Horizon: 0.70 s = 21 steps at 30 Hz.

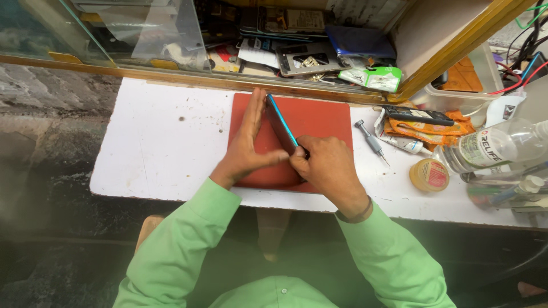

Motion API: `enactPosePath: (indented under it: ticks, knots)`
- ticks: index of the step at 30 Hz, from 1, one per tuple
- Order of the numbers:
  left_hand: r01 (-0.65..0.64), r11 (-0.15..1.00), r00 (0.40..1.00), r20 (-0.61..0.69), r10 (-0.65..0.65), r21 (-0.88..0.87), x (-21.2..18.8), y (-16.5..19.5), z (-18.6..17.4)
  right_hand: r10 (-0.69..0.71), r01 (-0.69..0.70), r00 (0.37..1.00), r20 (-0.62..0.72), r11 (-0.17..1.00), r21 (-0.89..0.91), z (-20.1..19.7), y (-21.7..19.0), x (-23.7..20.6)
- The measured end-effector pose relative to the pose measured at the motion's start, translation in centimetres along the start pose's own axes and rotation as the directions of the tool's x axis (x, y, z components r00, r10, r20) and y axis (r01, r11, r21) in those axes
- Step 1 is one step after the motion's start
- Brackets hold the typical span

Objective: The person removes the back cover of a smartphone, then uses a screwdriver to unscrew and remove internal components including a metal plate and battery. The person wipes the back of the phone with a cloth. The phone remains disassembled on the workbench.

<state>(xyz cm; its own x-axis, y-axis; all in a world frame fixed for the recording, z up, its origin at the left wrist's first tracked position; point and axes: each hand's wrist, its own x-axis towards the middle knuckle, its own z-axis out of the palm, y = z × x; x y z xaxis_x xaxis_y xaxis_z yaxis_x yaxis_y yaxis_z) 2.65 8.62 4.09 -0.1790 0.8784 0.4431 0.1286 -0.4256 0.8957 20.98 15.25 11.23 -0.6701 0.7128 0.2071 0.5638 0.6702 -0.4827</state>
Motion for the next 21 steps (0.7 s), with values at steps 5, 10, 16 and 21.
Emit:
enactPosePath:
  ticks: [5, 10, 16, 21]
  knots:
    - [0.223, 0.919, 0.960, -0.089, -0.264, -0.326, 0.6, -2.1, -0.1, -0.169, 0.162, 0.974, -0.149, 0.985, -0.059, 0.8, -0.6, -1.2]
    - [0.111, 0.871, 0.972, -0.130, -0.196, -0.479, 0.2, -2.2, -0.8, -0.132, 0.117, 0.975, -0.178, 0.989, -0.095, 1.3, -1.3, -2.2]
    - [0.115, 0.816, 0.967, -0.123, -0.222, -0.566, -0.4, -1.0, -0.6, -0.143, 0.132, 0.959, -0.243, 0.989, -0.064, 1.0, -1.8, -2.4]
    - [0.101, 0.847, 0.964, -0.159, -0.214, -0.522, -0.4, -0.9, -0.4, -0.128, 0.106, 0.968, -0.214, 0.988, -0.111, 1.3, -1.8, -1.6]
